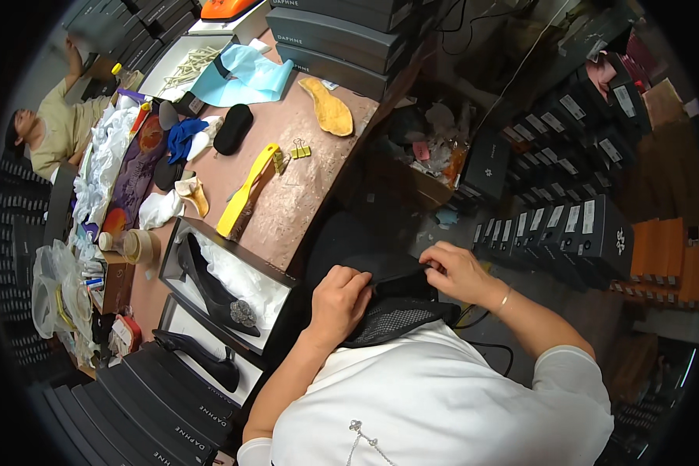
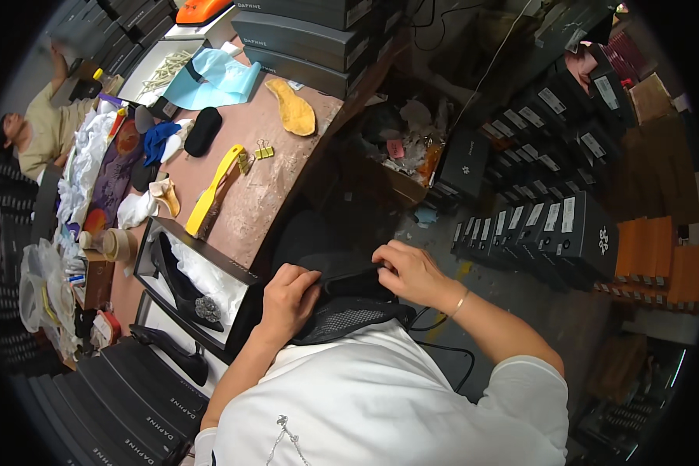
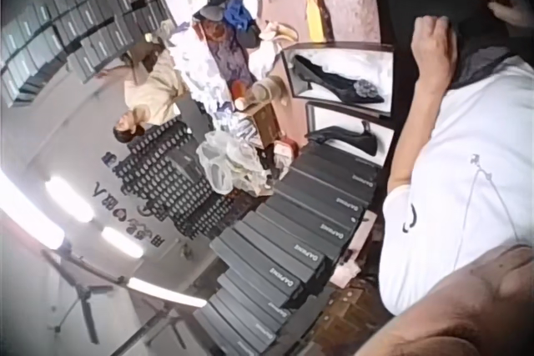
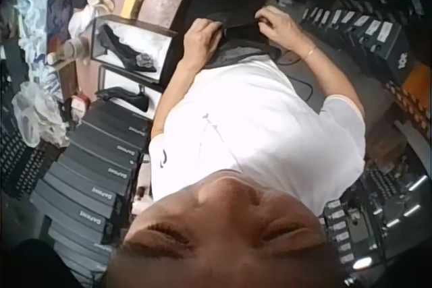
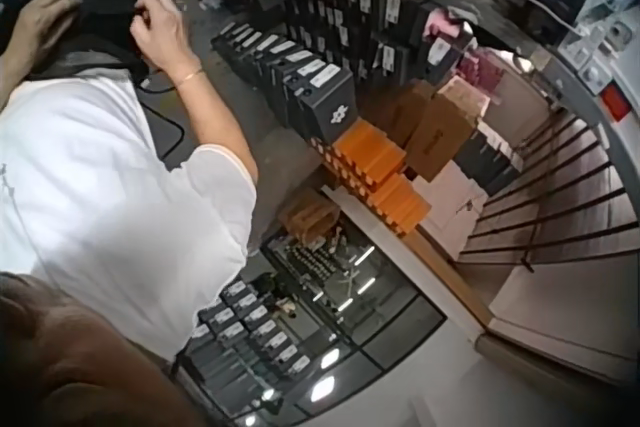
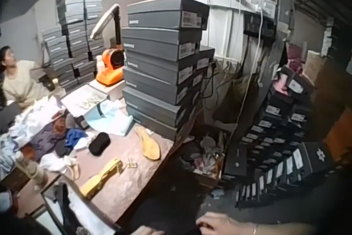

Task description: Packing a pair of black high-heeled shoes into a shoe box using tissue paper and protective inserts.

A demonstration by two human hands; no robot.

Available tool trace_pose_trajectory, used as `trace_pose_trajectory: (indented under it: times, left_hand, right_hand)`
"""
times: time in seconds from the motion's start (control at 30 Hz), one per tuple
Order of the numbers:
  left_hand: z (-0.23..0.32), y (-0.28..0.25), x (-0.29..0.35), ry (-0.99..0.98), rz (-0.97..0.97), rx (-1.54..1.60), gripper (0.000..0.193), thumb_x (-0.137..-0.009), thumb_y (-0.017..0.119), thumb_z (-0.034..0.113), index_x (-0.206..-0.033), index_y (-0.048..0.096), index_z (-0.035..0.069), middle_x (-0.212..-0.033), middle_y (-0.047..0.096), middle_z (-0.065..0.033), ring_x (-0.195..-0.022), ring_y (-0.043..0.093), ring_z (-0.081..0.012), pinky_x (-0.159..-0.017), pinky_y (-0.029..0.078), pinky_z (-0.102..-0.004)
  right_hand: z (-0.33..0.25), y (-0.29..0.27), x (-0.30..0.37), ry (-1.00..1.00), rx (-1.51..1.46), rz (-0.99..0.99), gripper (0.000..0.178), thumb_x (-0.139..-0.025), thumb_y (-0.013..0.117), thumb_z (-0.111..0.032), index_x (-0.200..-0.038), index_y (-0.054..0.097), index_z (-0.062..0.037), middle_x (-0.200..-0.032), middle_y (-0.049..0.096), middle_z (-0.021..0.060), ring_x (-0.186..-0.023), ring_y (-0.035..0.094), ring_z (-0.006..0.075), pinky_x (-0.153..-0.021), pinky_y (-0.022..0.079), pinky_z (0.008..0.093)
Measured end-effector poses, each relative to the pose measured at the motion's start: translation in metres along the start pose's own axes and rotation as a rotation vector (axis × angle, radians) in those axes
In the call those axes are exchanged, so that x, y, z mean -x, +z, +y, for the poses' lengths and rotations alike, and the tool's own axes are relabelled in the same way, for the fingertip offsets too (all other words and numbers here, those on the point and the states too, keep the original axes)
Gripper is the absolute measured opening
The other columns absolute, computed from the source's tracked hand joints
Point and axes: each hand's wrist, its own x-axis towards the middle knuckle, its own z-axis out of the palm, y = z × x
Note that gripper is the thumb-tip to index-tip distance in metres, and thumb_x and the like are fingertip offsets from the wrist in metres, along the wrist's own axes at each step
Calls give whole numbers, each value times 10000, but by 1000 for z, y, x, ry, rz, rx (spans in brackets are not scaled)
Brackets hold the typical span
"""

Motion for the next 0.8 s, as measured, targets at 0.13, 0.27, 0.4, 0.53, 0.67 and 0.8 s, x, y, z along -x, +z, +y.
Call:
trace_pose_trajectory:
  times: [0.13,0.27,0.4,0.53,0.67,0.8]
  left_hand:
    - [-1,8,-6,-25,24,0,187,-723,714,2,-903,664,20,-803,583,-85,-746,581,-266,-642,493,-364]
    - [-1,3,-5,-37,58,-13,171,-731,709,9,-896,664,23,-798,583,-86,-746,580,-271,-640,492,-365]
    - [-4,-2,-1,-8,57,-7,202,-715,727,-1,-909,676,19,-819,613,-99,-757,605,-282,-650,505,-362]
    - [-3,-1,5,73,43,-75,221,-689,758,19,-896,681,35,-805,605,-82,-754,595,-268,-641,499,-361]
    - [-8,-5,14,16,-120,-56,252,-739,757,91,-973,679,39,-853,620,-89,-784,595,-274,-697,499,-369]
    - [12,-42,17,-136,-266,117,393,-809,746,232,-1140,656,39,-1022,638,-131,-930,606,-311,-811,507,-376]
  right_hand:
    - [-21,-2,-10,-307,135,75,318,-768,711,-139,-1055,606,-52,-1126,559,118,-1075,554,309,-883,450,389]
    - [-30,26,-29,-316,152,152,415,-750,742,-215,-1105,593,-61,-1151,562,119,-1121,524,311,-968,386,436]
    - [-28,51,-36,-106,103,71,491,-717,714,-238,-1152,576,-57,-1147,589,131,-1123,539,316,-978,381,435]
    - [-27,34,-29,44,33,-23,432,-704,693,-197,-1102,583,-70,-1104,602,121,-1090,558,303,-975,383,431]
    - [-17,43,-25,-94,234,95,373,-759,710,-190,-1088,588,-64,-1103,605,101,-1084,560,292,-974,376,438]
    - [-13,25,-41,-201,-29,-96,396,-823,710,-194,-1162,587,-31,-1162,592,130,-1143,548,304,-957,438,389]
